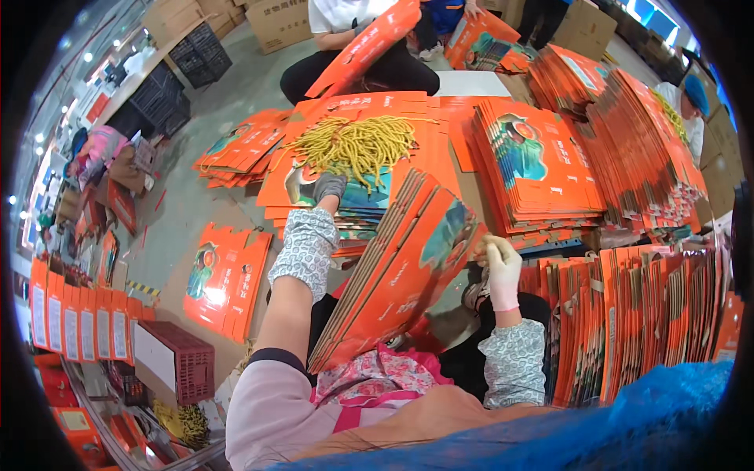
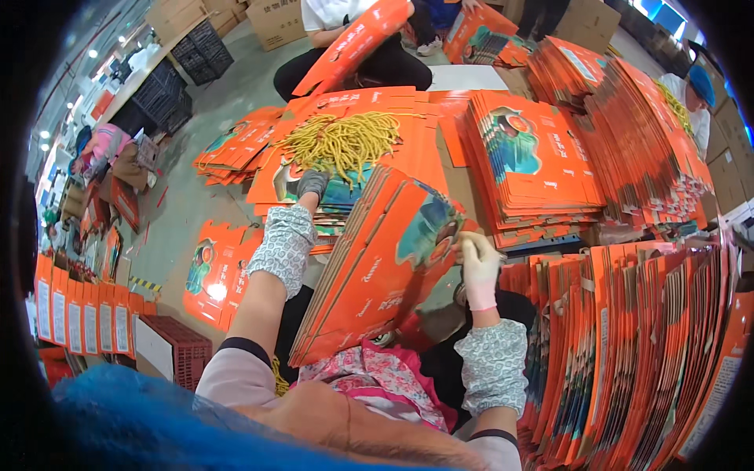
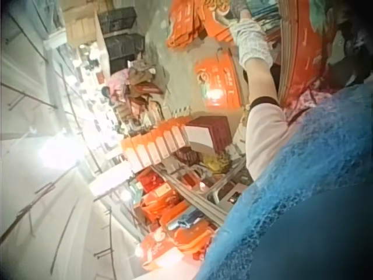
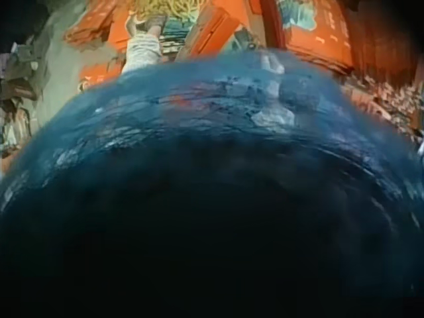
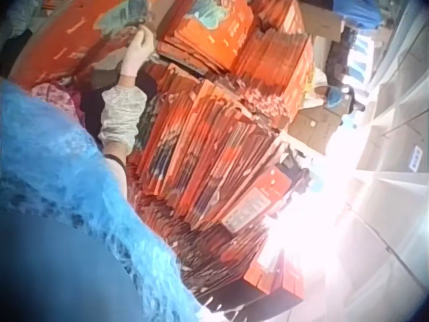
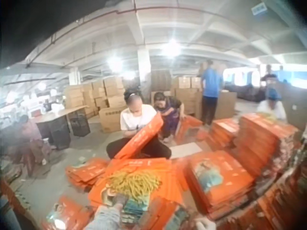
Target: The person is assembling paper gift bags by attaching yellow rope handles.
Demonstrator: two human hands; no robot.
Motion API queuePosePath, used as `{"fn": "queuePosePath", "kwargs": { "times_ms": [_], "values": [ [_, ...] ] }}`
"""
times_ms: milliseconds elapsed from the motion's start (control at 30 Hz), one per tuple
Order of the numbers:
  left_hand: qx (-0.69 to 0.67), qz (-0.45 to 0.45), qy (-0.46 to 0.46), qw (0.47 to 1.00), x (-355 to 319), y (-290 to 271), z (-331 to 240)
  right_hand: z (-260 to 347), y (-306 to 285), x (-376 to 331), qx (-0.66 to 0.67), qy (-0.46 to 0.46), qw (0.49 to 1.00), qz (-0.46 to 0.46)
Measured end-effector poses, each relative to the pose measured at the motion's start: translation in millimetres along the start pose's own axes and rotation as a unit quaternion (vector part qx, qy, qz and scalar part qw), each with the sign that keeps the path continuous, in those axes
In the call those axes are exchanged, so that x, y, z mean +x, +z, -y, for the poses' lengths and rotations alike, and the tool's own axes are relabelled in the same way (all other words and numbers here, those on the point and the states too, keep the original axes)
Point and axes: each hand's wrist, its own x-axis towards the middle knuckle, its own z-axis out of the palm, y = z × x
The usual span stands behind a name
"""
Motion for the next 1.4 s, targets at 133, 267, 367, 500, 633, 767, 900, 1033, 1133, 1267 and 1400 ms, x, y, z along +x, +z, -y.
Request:
{"fn": "queuePosePath", "kwargs": {
  "times_ms": [133, 267, 367, 500, 633, 767, 900, 1033, 1133, 1267, 1400],
  "values": [
    [-0.025, -0.035, 0.137, 0.99, -29.4, 38.3, -67.3, -7.2, -28.7, -5.5, -0.049, 0.044, 0.996, -0.052],
    [-0.374, -0.087, 0.066, 0.921, -84.8, 0.1, -72.8, -18.5, -38.2, -13.2, -0.072, 0.037, 0.996, -0.037],
    [-0.461, -0.17, 0.112, 0.864, -119.0, -53.1, -55.1, -12.7, -23.6, -21.5, -0.044, 0.039, 0.998, -0.005],
    [-0.577, -0.102, 0.135, 0.799, -186.3, -148.7, -74.8, -4.8, -7.8, -39.2, 0.042, 0.077, 0.994, 0.07],
    [-0.551, 0.017, 0.204, 0.809, -268.4, -214.9, -92.3, -1.3, 18.5, -69.0, 0.126, 0.131, 0.959, 0.217],
    [-0.261, 0.029, 0.57, 0.779, -361.8, -252.5, -97.0, 22.6, 49.6, -95.1, 0.252, 0.169, 0.913, 0.271],
    [-0.456, 0.344, 0.442, 0.692, -418.6, -231.6, -106.8, 52.4, 57.6, -100.5, 0.203, 0.052, 0.921, 0.329],
    [-0.444, 0.369, 0.485, 0.657, -434.2, -168.4, -97.5, 60.7, 47.2, -103.1, 0.36, 0.206, 0.859, 0.302],
    [-0.361, 0.435, 0.434, 0.701, -444.9, -183.8, -101.0, 67.2, 33.3, -95.5, 0.388, 0.236, 0.855, 0.251],
    [-0.547, 0.537, 0.228, 0.601, -465.2, -164.8, -103.8, 50.8, 4.0, -69.8, 0.413, 0.216, 0.876, 0.126],
    [-0.46, 0.524, 0.218, 0.683, -468.2, -158.7, -102.1, 33.6, -26.6, -42.3, 0.385, 0.161, 0.906, 0.069]
  ]
}}
